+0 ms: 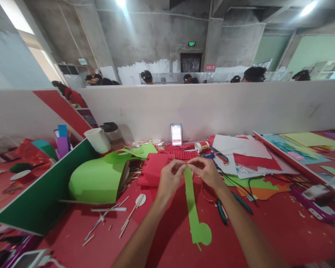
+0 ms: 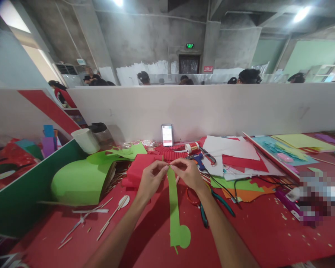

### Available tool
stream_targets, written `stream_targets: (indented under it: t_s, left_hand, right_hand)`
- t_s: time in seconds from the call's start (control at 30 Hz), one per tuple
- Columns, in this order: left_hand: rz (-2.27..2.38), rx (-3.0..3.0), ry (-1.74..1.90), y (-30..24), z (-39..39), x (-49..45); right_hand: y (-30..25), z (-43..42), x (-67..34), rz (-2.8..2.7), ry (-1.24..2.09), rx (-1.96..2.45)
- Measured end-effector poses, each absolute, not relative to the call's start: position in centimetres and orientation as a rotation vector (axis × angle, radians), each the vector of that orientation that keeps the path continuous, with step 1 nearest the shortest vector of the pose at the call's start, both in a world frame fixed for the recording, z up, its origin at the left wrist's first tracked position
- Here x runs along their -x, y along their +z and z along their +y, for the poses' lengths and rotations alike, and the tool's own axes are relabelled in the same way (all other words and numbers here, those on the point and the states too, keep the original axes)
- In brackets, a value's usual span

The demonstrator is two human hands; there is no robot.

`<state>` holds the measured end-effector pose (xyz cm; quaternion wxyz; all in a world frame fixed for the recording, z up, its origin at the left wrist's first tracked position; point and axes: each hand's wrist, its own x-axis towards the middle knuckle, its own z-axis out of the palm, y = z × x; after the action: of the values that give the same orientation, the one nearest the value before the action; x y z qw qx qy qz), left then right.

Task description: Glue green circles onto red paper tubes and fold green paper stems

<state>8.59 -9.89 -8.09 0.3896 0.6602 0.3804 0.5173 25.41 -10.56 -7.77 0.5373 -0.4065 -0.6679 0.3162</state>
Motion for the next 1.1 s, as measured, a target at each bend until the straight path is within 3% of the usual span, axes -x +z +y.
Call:
stream_targets:
  t_s: [0.63,1.1]
  left_hand:
    - [1.004,-1.829,1.251,-8.8,-9.8,-8.9]
    - [0.917,-1.870,1.355,-9.1,-9.6,-8.8]
  right_hand:
    - [-8.1,-10.5,-25.2,-1.607,0.733,0.958]
    - [-8.3,-9.9,-25.6,-1.389,1.005,0.949]
